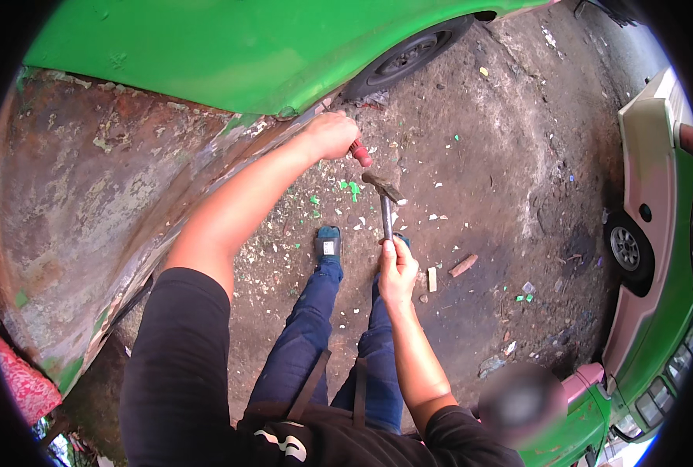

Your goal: The person repeatedly hammers a red-handled tool against the lower edge of a green vehicle panel, creating small chips and debris. The person moves along the panel and continues hammering at different spots.

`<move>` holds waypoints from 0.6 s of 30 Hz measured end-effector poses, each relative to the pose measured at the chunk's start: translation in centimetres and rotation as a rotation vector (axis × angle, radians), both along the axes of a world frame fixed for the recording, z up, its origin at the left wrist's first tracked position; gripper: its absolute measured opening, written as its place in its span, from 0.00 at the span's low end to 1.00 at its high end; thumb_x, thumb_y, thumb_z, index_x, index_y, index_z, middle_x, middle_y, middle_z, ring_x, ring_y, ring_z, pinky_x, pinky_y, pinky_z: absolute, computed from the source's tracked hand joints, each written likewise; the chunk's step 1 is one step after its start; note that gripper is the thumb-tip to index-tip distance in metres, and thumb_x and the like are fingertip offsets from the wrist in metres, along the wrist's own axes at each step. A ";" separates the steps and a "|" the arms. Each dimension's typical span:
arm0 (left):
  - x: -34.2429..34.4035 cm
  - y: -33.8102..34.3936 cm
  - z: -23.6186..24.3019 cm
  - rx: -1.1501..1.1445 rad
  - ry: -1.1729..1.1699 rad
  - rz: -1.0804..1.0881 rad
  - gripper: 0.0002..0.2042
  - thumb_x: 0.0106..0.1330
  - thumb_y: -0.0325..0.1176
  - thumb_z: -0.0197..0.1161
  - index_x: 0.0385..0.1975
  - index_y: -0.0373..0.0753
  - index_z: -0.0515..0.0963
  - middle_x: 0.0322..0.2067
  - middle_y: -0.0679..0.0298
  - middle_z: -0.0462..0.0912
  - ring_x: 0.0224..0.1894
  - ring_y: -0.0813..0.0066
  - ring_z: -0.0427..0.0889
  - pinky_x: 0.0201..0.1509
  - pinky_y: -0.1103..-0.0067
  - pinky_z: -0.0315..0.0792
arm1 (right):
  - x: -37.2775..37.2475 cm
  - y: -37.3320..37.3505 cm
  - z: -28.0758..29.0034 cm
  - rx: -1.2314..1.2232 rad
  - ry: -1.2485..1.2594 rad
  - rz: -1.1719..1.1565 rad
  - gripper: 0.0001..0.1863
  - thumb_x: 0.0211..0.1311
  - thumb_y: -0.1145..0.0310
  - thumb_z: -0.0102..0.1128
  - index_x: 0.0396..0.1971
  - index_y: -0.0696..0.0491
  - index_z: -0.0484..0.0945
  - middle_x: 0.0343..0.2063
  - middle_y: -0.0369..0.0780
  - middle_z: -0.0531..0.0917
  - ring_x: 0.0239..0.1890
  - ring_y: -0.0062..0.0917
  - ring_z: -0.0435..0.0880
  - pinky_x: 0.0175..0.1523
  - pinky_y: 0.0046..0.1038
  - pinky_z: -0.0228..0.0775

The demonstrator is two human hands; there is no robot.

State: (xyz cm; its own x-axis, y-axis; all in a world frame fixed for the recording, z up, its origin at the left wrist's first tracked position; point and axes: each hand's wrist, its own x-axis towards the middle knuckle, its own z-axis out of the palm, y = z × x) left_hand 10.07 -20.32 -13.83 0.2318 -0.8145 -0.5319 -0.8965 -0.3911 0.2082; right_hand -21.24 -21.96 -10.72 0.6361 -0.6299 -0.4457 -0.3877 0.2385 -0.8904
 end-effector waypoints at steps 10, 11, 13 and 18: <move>0.6 -0.6 0.4 -0.027 0.093 0.112 0.07 0.52 0.25 0.62 0.29 0.44 0.84 0.34 0.58 0.85 0.42 0.57 0.83 0.48 0.63 0.76 | 4.0 1.5 -4.5 -0.258 -0.071 -0.075 0.14 0.75 0.59 0.49 0.38 0.56 0.74 0.15 0.26 0.64 0.16 0.07 0.58 0.21 0.15 0.47; 0.0 -0.6 0.4 -0.007 0.092 0.129 0.07 0.52 0.25 0.62 0.29 0.44 0.84 0.34 0.58 0.85 0.42 0.57 0.83 0.48 0.63 0.76 | 4.0 1.4 -4.5 -0.150 -0.062 -0.119 0.15 0.74 0.59 0.49 0.36 0.56 0.74 0.15 0.26 0.65 0.17 0.08 0.59 0.21 0.16 0.48; 0.7 -0.6 1.0 -0.012 0.108 0.169 0.06 0.52 0.25 0.62 0.27 0.43 0.84 0.32 0.57 0.85 0.42 0.57 0.83 0.48 0.63 0.75 | 4.2 0.7 -3.0 -0.054 -0.184 -0.244 0.15 0.74 0.59 0.49 0.35 0.57 0.75 0.15 0.26 0.66 0.18 0.09 0.60 0.22 0.18 0.49; 0.8 -0.6 0.7 -0.040 0.147 0.222 0.06 0.52 0.25 0.61 0.27 0.43 0.84 0.31 0.56 0.85 0.41 0.55 0.83 0.49 0.64 0.74 | 5.0 0.0 -2.9 -0.175 0.156 -0.027 0.17 0.73 0.59 0.51 0.42 0.59 0.78 0.15 0.30 0.71 0.19 0.11 0.68 0.25 0.18 0.59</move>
State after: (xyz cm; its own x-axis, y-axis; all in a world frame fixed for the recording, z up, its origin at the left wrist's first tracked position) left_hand 10.88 -20.92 -13.13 0.3291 -0.7735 -0.5417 -0.7488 -0.5633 0.3494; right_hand -16.25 -21.98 -13.62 0.5499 -0.7222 -0.4196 -0.5191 0.0980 -0.8490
